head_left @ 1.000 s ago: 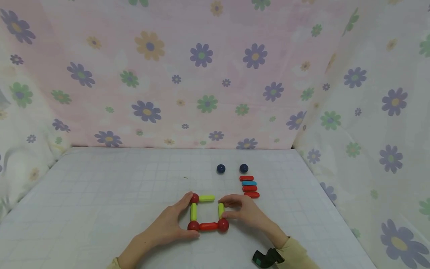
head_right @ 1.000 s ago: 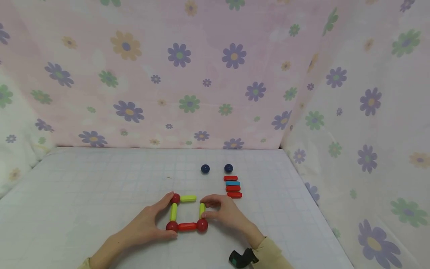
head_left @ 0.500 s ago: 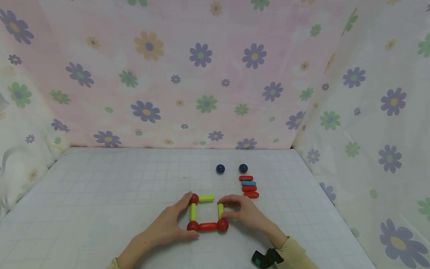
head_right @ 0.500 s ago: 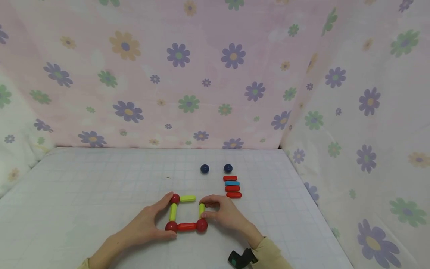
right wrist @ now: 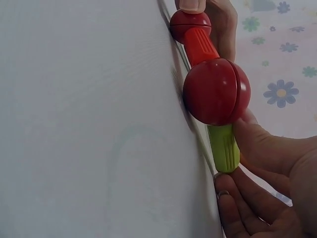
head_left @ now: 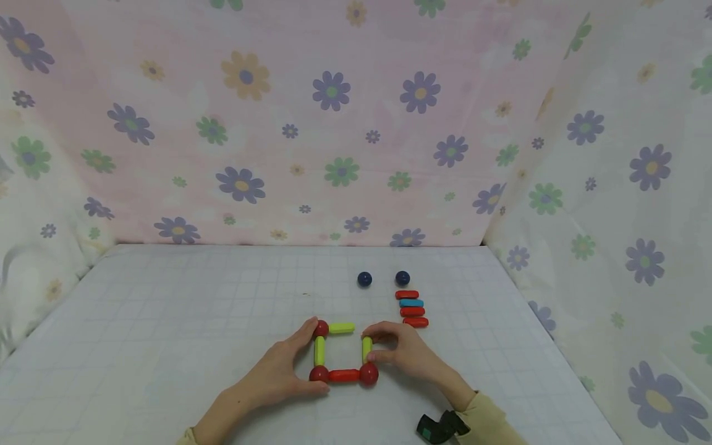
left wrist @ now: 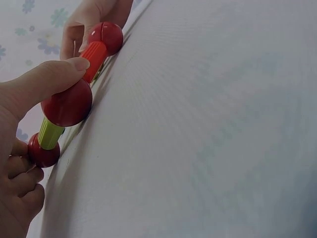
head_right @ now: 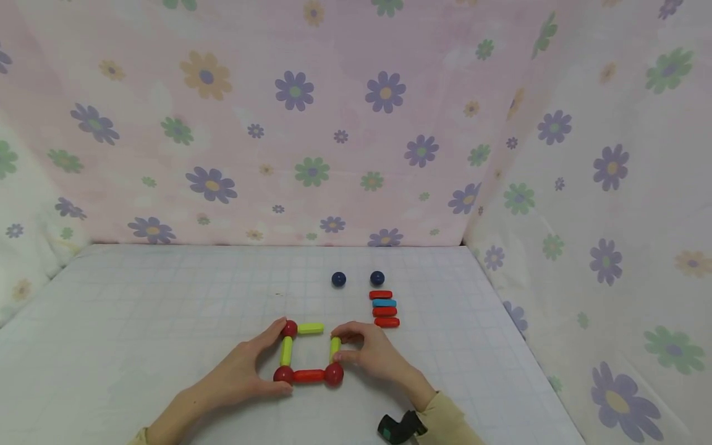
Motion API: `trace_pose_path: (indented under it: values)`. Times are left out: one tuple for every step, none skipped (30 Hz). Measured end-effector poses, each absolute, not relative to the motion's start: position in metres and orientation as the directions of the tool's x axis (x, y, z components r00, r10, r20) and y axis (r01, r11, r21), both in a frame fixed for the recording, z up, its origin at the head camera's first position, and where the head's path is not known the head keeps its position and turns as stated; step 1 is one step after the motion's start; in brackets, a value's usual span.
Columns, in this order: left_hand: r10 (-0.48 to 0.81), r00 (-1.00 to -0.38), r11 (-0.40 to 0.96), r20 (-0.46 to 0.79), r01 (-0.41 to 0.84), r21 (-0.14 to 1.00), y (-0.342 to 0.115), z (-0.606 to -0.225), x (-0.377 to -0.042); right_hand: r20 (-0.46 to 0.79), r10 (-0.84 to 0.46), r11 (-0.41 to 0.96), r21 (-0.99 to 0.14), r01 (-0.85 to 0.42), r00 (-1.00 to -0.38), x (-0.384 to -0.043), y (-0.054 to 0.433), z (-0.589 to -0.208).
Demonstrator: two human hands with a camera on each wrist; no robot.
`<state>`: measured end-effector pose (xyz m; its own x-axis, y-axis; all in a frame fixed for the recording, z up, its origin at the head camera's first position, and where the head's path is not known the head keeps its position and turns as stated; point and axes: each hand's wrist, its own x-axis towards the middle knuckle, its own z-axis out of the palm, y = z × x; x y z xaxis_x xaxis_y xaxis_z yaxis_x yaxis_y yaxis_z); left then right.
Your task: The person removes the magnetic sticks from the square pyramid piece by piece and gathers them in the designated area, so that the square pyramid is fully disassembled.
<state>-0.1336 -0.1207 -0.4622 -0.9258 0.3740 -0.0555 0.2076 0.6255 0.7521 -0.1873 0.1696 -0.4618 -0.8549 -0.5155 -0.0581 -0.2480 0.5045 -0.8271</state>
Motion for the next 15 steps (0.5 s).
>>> trace_pose_path:
  values:
    - [0.375,-0.925,0.625,-0.056,0.208,0.753,-0.12,-0.462,-0.134,-0.054,-0.515,0.508,-0.823,-0.253,-0.856,-0.187,0.17,-0.461]
    - [0.376,-0.925,0.624,-0.057,0.207,0.754,-0.12,-0.462,-0.134,-0.05,-0.515,0.509,-0.821,-0.258,-0.856,-0.187,0.171,-0.461]
    - [0.376,-0.925,0.623,-0.058,0.206,0.755,-0.12,-0.462,-0.134,-0.047,-0.517,0.509,-0.82,-0.263,-0.855,-0.187,0.171,-0.46]
    - [0.376,-0.925,0.623,-0.06,0.204,0.755,-0.12,-0.462,-0.134,-0.044,-0.52,0.509,-0.818,-0.268,-0.853,-0.187,0.172,-0.459]
    - [0.375,-0.925,0.624,-0.063,0.202,0.755,-0.12,-0.462,-0.134,-0.042,-0.525,0.505,-0.819,-0.272,-0.85,-0.188,0.172,-0.458]
    - [0.373,-0.926,0.627,-0.065,0.2,0.753,-0.12,-0.463,-0.134,-0.04,-0.532,0.499,-0.822,-0.275,-0.846,-0.187,0.173,-0.458]
    - [0.371,-0.926,0.628,-0.066,0.198,0.753,-0.12,-0.463,-0.133,-0.041,-0.538,0.495,-0.824,-0.276,-0.842,-0.187,0.173,-0.457]
    - [0.37,-0.927,0.628,-0.066,0.197,0.753,-0.121,-0.463,-0.133,-0.042,-0.543,0.493,-0.825,-0.278,-0.838,-0.187,0.174,-0.456]
    - [0.369,-0.927,0.629,-0.066,0.197,0.752,-0.121,-0.463,-0.133,-0.044,-0.548,0.492,-0.824,-0.28,-0.835,-0.187,0.174,-0.455]
    - [0.369,-0.927,0.629,-0.064,0.199,0.752,-0.121,-0.464,-0.133,-0.045,-0.552,0.49,-0.825,-0.281,-0.833,-0.187,0.175,-0.454]
    - [0.371,-0.927,0.628,-0.06,0.203,0.751,-0.121,-0.464,-0.133,-0.047,-0.555,0.489,-0.826,-0.28,-0.83,-0.186,0.176,-0.453]
    - [0.371,-0.927,0.628,-0.059,0.203,0.751,-0.121,-0.464,-0.133,-0.051,-0.558,0.488,-0.827,-0.278,-0.828,-0.185,0.178,-0.453]
    - [0.372,-0.926,0.628,-0.061,0.203,0.751,-0.121,-0.464,-0.133,-0.054,-0.562,0.486,-0.829,-0.276,-0.825,-0.185,0.179,-0.452]
    - [0.374,-0.925,0.628,-0.063,0.203,0.751,-0.121,-0.463,-0.133,-0.058,-0.569,0.483,-0.831,-0.276,-0.821,-0.184,0.18,-0.452]
    - [0.374,-0.925,0.629,-0.066,0.2,0.751,-0.121,-0.463,-0.133,-0.06,-0.578,0.478,-0.833,-0.277,-0.814,-0.184,0.182,-0.452]
